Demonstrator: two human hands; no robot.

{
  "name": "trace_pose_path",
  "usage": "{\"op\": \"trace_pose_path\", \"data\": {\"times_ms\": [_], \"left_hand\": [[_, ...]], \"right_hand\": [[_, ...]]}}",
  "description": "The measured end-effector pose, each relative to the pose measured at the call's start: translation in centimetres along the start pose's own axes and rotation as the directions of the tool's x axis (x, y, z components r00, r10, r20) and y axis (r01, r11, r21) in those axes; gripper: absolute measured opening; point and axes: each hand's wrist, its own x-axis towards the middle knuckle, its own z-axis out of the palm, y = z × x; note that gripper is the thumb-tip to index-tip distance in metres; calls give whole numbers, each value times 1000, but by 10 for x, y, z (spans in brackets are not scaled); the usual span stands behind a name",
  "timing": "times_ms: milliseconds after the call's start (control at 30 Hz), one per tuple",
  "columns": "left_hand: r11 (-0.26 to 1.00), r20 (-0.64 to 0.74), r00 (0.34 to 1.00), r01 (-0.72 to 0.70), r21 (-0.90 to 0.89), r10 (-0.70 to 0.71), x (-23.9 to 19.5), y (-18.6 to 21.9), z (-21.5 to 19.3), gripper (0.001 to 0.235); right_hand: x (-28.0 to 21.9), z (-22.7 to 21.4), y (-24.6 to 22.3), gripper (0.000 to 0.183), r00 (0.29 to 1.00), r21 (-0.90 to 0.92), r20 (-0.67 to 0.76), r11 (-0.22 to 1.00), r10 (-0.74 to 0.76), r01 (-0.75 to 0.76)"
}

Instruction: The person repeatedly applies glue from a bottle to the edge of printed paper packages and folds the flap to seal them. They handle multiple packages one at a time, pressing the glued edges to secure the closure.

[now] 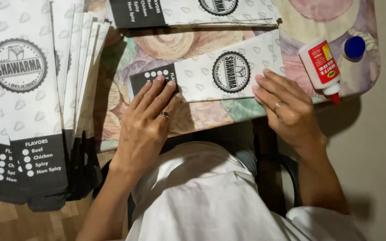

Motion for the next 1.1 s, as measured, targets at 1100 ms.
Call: {"op": "trace_pose_path", "data": {"times_ms": [1100], "left_hand": [[991,39,999,12,130,-17,0,14,21,5]], "right_hand": [[14,10,6,35,994,107,96,993,-51,40]]}}
